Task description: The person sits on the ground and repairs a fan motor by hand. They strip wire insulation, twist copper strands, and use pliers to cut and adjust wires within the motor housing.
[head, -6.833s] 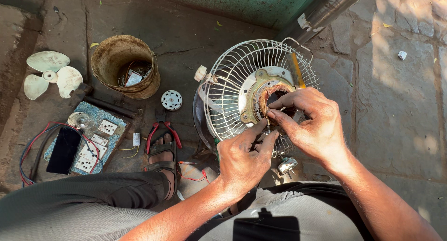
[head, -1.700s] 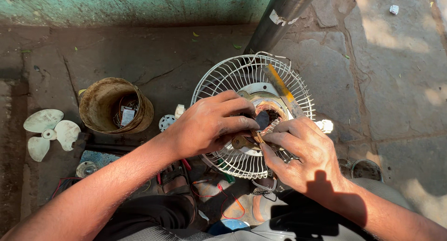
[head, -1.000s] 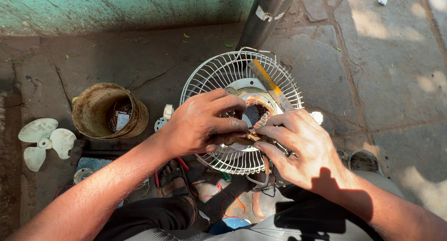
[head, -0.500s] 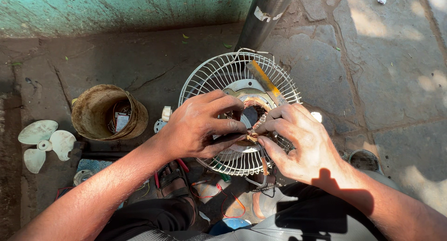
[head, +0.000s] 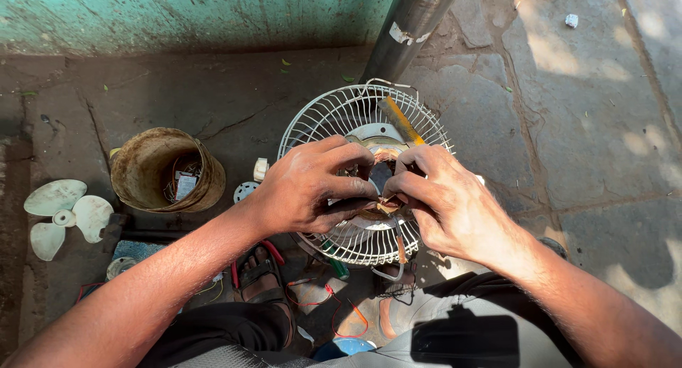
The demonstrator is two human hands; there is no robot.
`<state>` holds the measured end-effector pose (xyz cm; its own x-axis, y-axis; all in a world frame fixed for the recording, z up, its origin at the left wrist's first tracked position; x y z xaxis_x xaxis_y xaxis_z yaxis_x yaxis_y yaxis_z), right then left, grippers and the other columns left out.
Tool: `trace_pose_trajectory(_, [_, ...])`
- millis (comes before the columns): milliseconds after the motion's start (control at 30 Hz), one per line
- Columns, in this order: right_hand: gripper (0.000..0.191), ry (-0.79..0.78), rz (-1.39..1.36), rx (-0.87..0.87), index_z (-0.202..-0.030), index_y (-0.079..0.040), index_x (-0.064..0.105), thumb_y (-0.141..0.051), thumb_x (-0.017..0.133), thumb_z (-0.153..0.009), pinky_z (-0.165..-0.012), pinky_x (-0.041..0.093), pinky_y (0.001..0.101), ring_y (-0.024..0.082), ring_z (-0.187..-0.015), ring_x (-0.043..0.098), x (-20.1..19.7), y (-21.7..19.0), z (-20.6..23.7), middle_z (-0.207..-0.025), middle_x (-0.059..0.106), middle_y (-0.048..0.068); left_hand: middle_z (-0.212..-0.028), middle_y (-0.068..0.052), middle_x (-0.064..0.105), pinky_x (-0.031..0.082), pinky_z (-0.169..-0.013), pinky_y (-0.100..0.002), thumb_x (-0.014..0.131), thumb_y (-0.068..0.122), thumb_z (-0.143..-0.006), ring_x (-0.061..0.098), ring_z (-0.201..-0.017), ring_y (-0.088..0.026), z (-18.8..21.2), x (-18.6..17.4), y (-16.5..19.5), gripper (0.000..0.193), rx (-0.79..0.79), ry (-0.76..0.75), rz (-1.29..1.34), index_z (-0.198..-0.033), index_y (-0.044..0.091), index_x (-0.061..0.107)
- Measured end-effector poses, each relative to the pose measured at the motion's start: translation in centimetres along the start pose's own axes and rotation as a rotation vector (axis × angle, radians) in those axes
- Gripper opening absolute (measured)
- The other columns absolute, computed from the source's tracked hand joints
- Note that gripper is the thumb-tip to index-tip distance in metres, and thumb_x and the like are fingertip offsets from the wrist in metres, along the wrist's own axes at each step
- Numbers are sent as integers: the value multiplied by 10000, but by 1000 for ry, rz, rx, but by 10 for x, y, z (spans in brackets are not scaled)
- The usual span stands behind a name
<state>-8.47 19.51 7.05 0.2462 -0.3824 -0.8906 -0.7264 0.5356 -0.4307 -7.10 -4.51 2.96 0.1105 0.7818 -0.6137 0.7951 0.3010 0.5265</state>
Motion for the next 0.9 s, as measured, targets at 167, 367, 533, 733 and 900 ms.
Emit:
trace_pose_trajectory(167, [301, 4, -4, -59, -1007, -86, 685, 12, 687, -721, -904, 511, 470, 373, -1114, 592, -1, -1, -6, -1175, 592, 144, -1134, -56, 655, 553, -804, -401, 843, 223, -853, 652, -986, -272, -1, 1, -1, 228, 4, 10, -9, -1038, 133, 745])
trace_pose_trajectory(367, [255, -28, 5, -81, -985, -80, 684, -13, 709, -741, -918, 493, 460, 341, -1051, 601, -1, 3, -8, -1077, 619, 106, -1133, -60, 660, 560, -808, -396, 843, 217, -840, 659, -986, -268, 0, 1, -2, 248, 15, 27, 9, -1051, 131, 745])
trace_pose_trajectory(533, [237, 46, -42, -133, -1013, -83, 698, -50, 732, -781, -929, 470, 462, 330, -1023, 608, -1, 6, -9, -1013, 656, 79, -1108, -66, 653, 564, -796, -396, 844, 218, -835, 669, -975, -261, -1, 1, -3, 272, 15, 32, 20, -1072, 126, 750])
trace_pose_trajectory(733, [269, -29, -3, -113, -1002, -93, 715, -43, 729, -739, -910, 472, 467, 353, -1005, 592, -2, 7, -10, -1003, 637, 112, -1117, -56, 665, 572, -815, -388, 847, 228, -867, 676, -979, -255, 1, 2, -1, 237, -2, 52, -6, -1066, 142, 750])
trace_pose_trajectory(900, [347, -46, 24, -151, -1017, -93, 721, -32, 721, -675, -895, 480, 471, 362, -1000, 603, -3, 10, -9, -1003, 648, 119, -1155, -77, 660, 572, -822, -394, 852, 195, -802, 676, -995, -271, 0, 2, -3, 310, 10, 44, 9, -1086, 128, 748])
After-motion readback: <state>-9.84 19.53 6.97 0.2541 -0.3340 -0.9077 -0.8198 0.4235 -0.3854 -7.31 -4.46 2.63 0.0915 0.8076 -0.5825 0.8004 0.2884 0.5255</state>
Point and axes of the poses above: each hand's wrist, its own z-axis away from the middle knuckle, its own x-axis out of the palm, y = z × x, the point moved 1 cm from there along -z, towards the middle knuckle
